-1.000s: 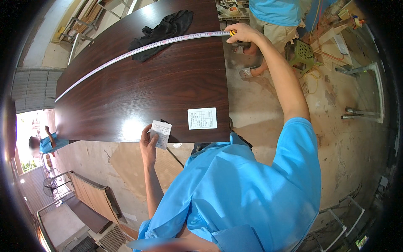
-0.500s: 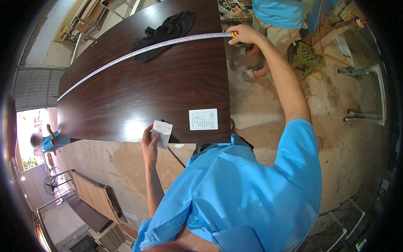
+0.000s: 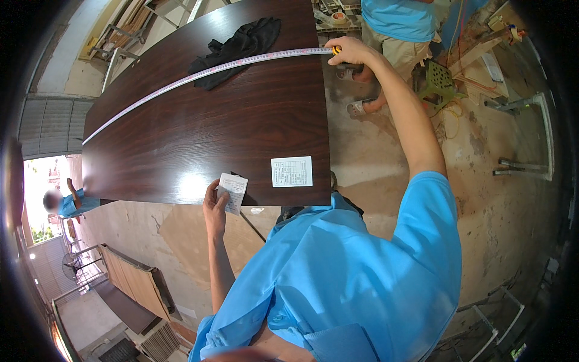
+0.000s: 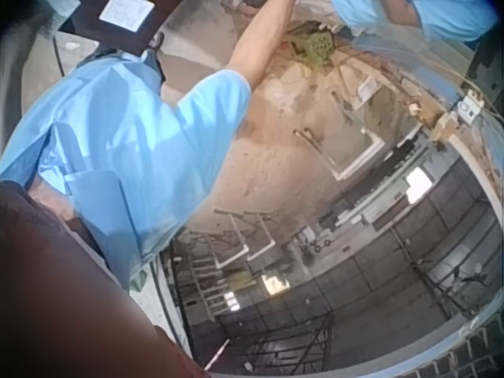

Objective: The person uses a tape measure to measure the length and width of a large wooden table surface. They handle small paper slips and a clipboard, appearing to record or check measurements in a workshop environment.

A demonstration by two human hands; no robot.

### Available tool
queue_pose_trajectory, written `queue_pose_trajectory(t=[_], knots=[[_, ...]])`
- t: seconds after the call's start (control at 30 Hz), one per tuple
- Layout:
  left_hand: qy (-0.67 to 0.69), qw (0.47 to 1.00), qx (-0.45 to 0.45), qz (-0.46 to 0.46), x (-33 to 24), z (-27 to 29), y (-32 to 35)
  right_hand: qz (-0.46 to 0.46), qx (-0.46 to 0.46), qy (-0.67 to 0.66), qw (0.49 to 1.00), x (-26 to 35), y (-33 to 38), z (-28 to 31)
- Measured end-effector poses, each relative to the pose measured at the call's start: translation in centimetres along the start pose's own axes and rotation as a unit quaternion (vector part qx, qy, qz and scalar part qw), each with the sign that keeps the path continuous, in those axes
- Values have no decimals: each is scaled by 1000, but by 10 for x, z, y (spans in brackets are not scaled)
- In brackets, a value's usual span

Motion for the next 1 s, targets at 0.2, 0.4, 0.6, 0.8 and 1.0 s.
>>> queue_pose_trajectory(t=[0.2, 0.4, 0.6, 0.8, 1.0], knots=[[-9, 1000, -2, 3, 2, 1, 0, 0, 5, 3, 1000, 0, 1, 0], [-3, 1000, -2, 1, 2, -1, 0, 4, 4, -6, 1000, -5, 0, -2], [0, 1000, -7, 6, 1, -2, 2, 23, -13, 4, 1000, -12, -1, -4], [10, 1000, -3, 13, 1, -3, 2, 16, -17, 12, 1000, -9, 2, -3], [12, 1000, -1, 7, 3, -4, 0, -1, 11, 2, 1000, -2, 4, 1]])
Point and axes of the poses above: each hand's wrist, its own y-axis away from the middle knuckle, its own z-axis out of the back of the hand, x = y × z, the point moved 2 cm from there along -y, towards the middle knuckle, and after that the axes turned 11 degrees about z, right-handed, at the moved point
